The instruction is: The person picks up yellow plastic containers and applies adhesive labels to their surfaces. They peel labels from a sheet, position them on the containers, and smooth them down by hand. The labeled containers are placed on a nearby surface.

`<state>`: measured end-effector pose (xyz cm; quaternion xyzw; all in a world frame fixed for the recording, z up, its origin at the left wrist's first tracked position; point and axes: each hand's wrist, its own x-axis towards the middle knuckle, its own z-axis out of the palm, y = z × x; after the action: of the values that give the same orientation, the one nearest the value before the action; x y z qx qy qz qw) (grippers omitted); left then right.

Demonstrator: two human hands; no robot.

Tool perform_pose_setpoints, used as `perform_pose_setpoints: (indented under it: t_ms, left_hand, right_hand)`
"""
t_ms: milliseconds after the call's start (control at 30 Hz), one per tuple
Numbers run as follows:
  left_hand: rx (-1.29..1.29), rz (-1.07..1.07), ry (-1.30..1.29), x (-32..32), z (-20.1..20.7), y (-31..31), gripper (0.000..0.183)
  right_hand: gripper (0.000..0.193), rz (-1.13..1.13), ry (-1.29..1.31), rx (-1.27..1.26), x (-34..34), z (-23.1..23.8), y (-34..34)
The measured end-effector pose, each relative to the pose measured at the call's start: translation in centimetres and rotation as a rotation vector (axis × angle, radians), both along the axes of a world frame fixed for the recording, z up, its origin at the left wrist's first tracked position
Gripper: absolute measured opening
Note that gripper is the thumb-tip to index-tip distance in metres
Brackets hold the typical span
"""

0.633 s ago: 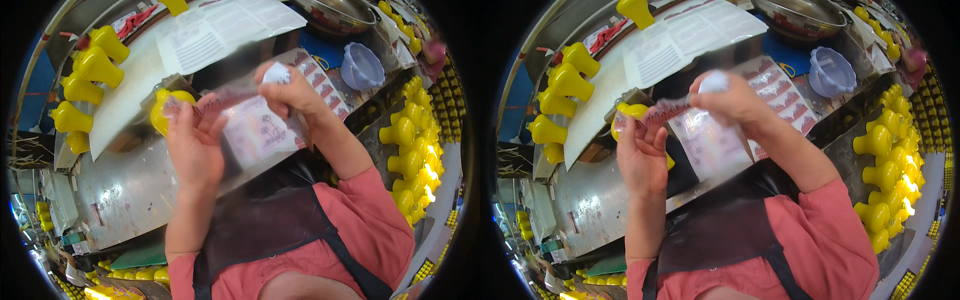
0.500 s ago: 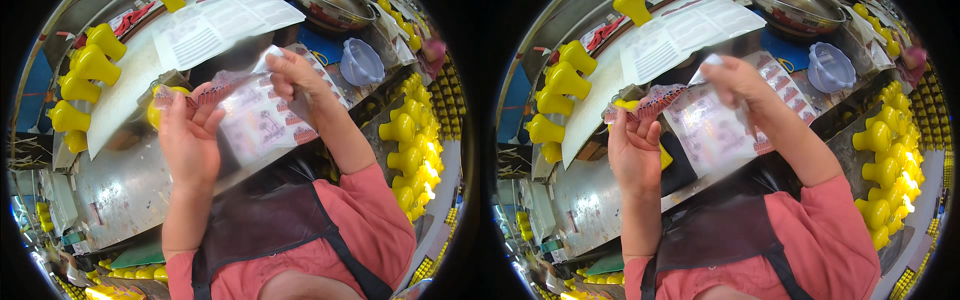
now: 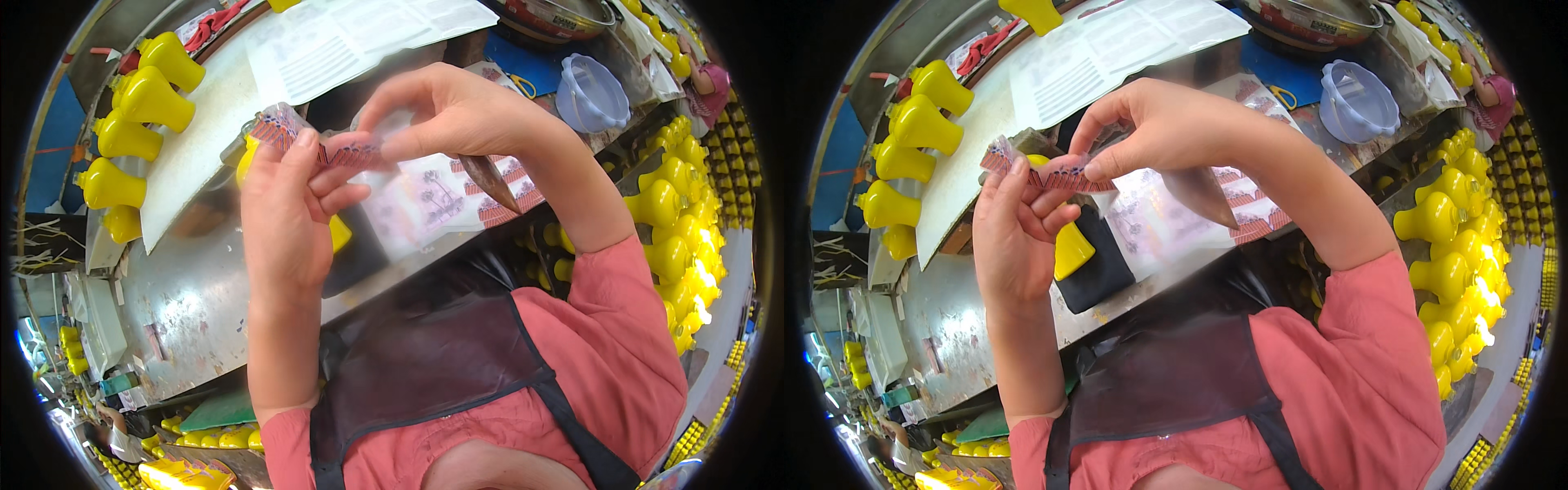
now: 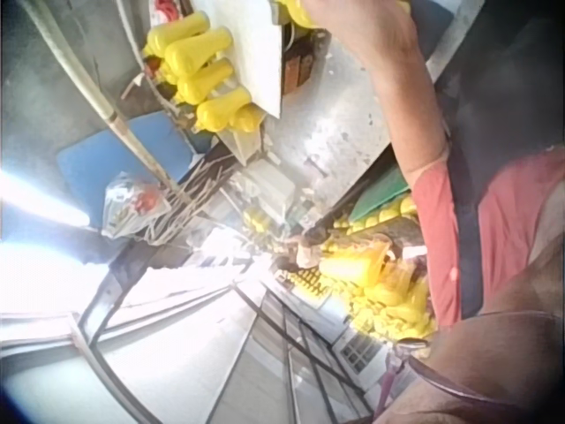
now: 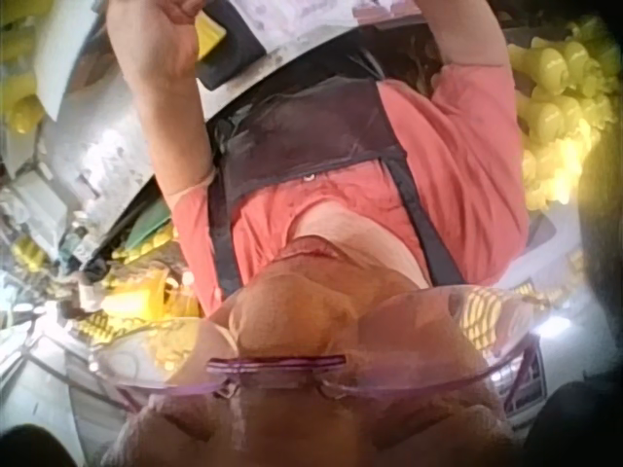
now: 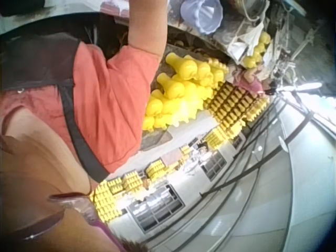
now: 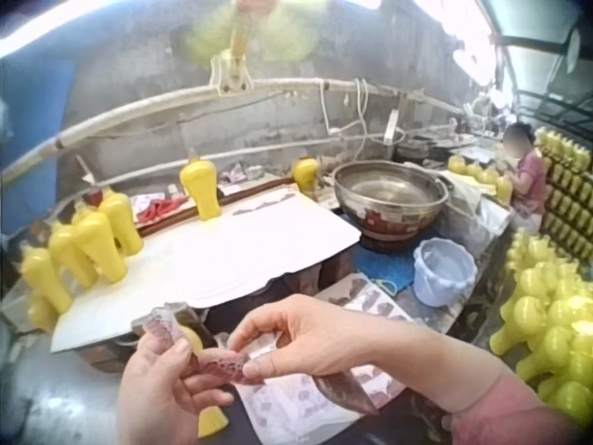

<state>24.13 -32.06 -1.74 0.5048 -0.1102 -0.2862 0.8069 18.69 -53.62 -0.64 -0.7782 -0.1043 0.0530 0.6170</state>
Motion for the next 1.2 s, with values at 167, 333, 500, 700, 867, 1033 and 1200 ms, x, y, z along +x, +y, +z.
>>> perform_pose_setpoints:
  t_ms: [167,333,500,700,867,1033,1200]
  left_hand:
    - [-0.032,0.011,0.045,-0.2,-0.3,0.5,0.013]
    - [-0.015,0.068,0.040,0.7,-0.9,0.2,0.014]
    - [0.039,0.136,-0.027,1.4,-2.1,-1.0,0.018]
    - [0.143,0.140,-0.086,2.5,-3.2,-0.6,0.021]
    - [0.559,0.434,-0.841,1.5,-5.7,2.8,0.032]
    - [0.853,0.447,-0.786,0.2,-9.3,5.5,0.071]
    - [0.828,0.306,-0.526,-2.7,-11.8,6.7,0.082]
  right_hand:
    - [0.026,0.093,0.306,0.082,0.5,-0.4,-0.7]
    - [0.019,0.047,0.384,0.052,1.0,-0.3,-2.1]
    - [0.022,0.000,0.323,-0.001,2.0,0.2,-4.5]
    - [0.031,-0.160,0.293,-0.189,3.4,1.5,-10.1]
    - [0.020,-0.493,0.417,-0.259,4.7,6.2,-20.9]
    - [0.023,-0.864,0.341,-0.397,5.3,6.8,-32.5]
    - [0.020,-1.055,0.471,-0.568,5.9,2.7,-40.2]
